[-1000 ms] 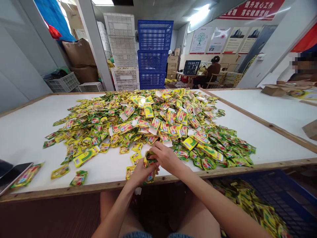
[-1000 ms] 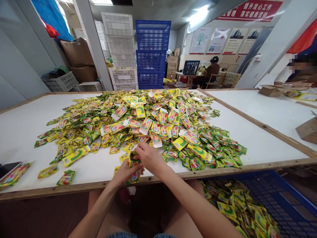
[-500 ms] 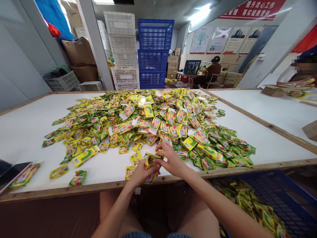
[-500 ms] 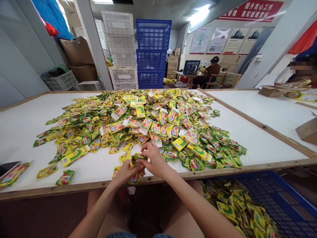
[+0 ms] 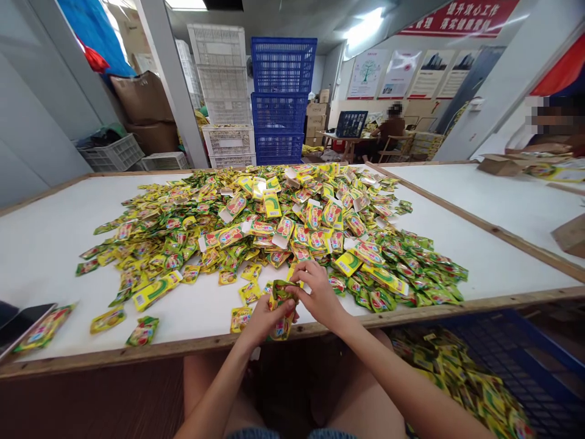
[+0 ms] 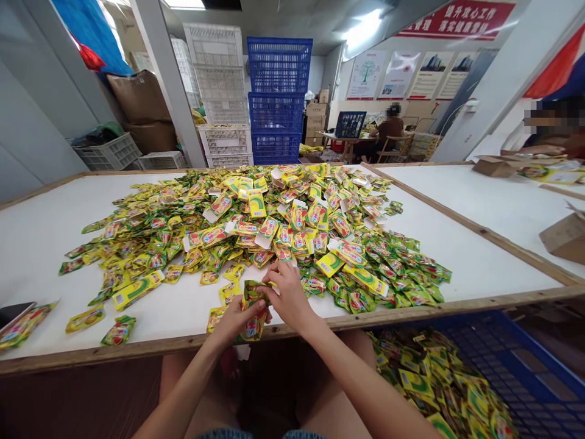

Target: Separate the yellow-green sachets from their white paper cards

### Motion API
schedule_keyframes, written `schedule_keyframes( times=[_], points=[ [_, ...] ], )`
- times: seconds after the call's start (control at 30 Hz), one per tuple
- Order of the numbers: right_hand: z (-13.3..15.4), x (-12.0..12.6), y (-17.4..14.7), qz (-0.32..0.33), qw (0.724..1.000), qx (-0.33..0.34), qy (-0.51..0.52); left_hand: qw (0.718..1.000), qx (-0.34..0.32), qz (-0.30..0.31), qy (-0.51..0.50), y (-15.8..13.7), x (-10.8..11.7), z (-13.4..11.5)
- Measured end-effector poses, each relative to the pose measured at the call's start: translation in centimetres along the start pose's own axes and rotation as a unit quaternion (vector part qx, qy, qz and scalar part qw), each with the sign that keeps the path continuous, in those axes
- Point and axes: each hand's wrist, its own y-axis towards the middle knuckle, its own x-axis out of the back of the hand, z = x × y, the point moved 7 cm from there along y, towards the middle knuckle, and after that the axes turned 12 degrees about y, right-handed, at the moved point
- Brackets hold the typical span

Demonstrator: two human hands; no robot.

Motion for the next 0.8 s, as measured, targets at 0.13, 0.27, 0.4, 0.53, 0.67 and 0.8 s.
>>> schedule_keyframes(
  times=[0.13, 0.27, 0.4, 0.53, 0.67, 0.8],
  points=[
    [-0.3, -0.4, 0.4, -0.021, 0.998, -0.016, 0.063, 0.999, 0.002, 0.016, -0.034, -0.1, -0.7, 0.4],
    [-0.2, -1.2, 0.6, 0.008, 0.996, -0.007, 0.094, 0.997, 0.017, 0.027, -0.075, -0.3, -1.0, 0.9],
    [-0.4, -0.2, 0.3, -0.065, 0.994, -0.014, 0.088, 0.996, 0.033, 0.021, -0.084, -0.4, -0.8, 0.9],
    [-0.3, -0.3, -0.2, -0.06, 0.998, -0.008, 0.018, 0.996, 0.042, 0.014, -0.076, -0.4, -0.7, 0.9],
    [-0.5, -1.1, -0.4, 0.015, 1.0, 0.009, 0.003, 0.997, 0.033, 0.002, -0.065, -0.5, -0.7, 1.2],
    [-0.9, -1.2, -0.1, 0.064, 0.998, -0.004, -0.005, 0.997, 0.046, 0.019, -0.057, -0.6, -1.1, 1.6]
  ],
)
